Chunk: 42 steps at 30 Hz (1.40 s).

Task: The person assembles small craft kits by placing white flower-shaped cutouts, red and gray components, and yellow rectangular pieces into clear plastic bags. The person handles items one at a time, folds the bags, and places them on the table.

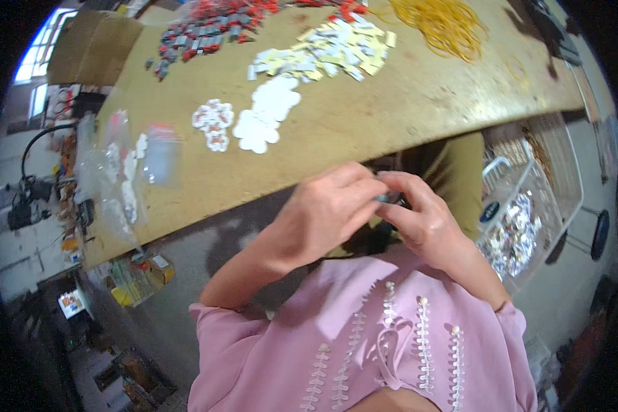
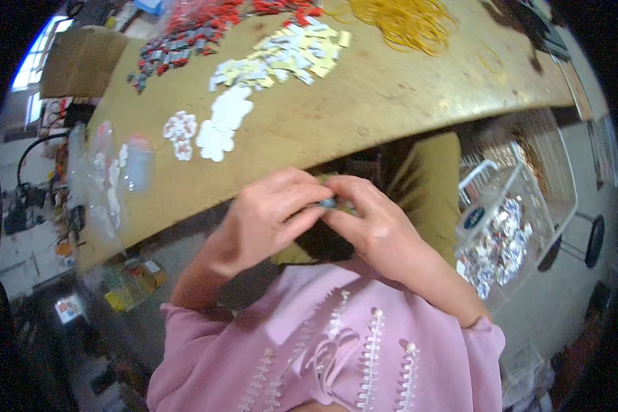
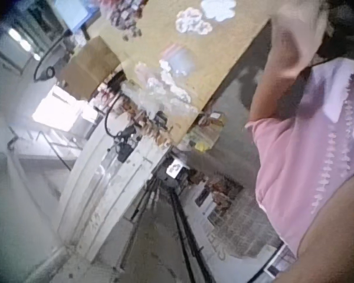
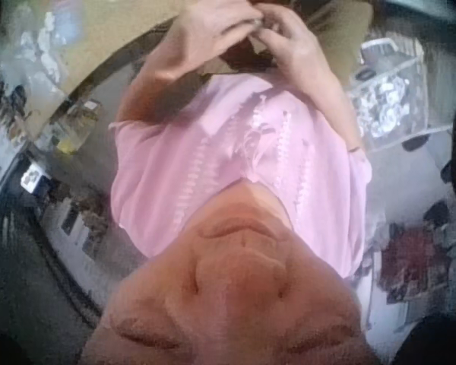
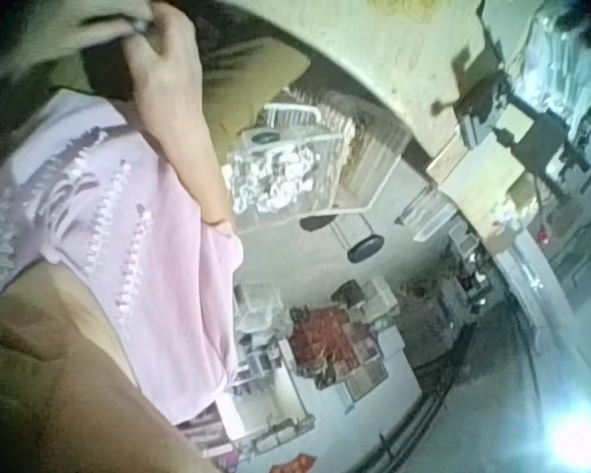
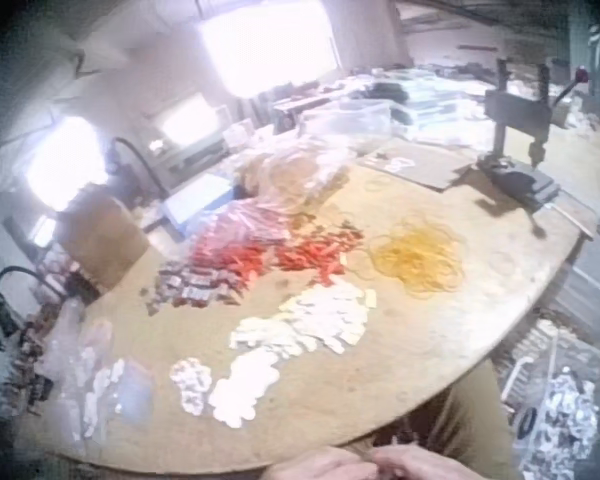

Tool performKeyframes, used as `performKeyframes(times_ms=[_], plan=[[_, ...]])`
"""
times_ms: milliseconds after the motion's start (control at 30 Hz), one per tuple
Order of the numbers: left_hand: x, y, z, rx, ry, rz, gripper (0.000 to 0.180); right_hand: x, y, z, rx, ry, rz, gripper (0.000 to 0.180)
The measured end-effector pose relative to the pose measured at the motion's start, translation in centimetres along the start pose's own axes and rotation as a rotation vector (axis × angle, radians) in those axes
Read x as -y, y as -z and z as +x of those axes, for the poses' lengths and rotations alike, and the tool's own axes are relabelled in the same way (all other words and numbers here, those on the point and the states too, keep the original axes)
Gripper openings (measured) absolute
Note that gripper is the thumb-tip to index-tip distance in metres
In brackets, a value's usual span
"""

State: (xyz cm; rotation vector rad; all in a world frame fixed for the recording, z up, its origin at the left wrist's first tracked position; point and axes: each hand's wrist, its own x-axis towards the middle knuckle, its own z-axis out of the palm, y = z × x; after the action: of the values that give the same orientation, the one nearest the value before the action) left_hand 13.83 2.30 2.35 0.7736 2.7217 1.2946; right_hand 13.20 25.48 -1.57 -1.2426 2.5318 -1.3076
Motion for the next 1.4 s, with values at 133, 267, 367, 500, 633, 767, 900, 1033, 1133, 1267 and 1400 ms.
performKeyframes(times_ms=[133,267,367,500,633,767,900,1033,1133,1267,1400], plan=[[0.7,1.3,2.0,-0.062,0.060,-0.099,0.021,-0.5,0.4,-0.1,-0.062,-0.051,0.018,0.029],[7.3,7.8,5.9,-0.285,0.066,0.330,0.017,-0.4,1.1,-0.4,-0.055,-0.062,-0.048,0.032],[15.1,12.5,8.5,-0.425,0.026,0.655,0.019,-0.2,0.8,-0.6,-0.061,-0.057,-0.028,0.034],[19.8,14.4,10.2,-0.367,0.105,0.849,0.020,-0.8,0.2,-1.5,-0.076,-0.086,0.009,0.032],[16.9,13.7,9.3,-0.290,0.275,0.700,0.018,-0.8,0.8,-1.4,-0.097,-0.072,-0.022,0.029],[8.0,8.8,6.8,-0.270,0.414,-0.327,0.013,-1.0,1.6,-0.9,-0.113,-0.054,-0.016,0.027],[2.0,3.0,4.5,-0.083,-0.090,-0.329,0.021,-0.5,1.7,0.2,-0.165,-0.006,0.028,0.022],[1.2,0.9,4.4,-0.004,-0.202,-0.092,0.026,0.0,1.8,0.2,-0.204,-0.027,0.067,0.018],[1.3,1.2,5.3,0.059,-0.195,-0.092,0.023,-0.8,1.7,-0.7,-0.219,-0.032,0.043,0.020],[1.9,1.6,7.5,0.079,-0.090,-0.007,0.015,-1.3,2.1,-1.9,-0.208,-0.064,0.082,0.021],[3.5,2.2,13.4,-0.103,0.058,0.132,0.012,-1.3,2.3,-3.0,-0.198,-0.114,0.103,0.024]])
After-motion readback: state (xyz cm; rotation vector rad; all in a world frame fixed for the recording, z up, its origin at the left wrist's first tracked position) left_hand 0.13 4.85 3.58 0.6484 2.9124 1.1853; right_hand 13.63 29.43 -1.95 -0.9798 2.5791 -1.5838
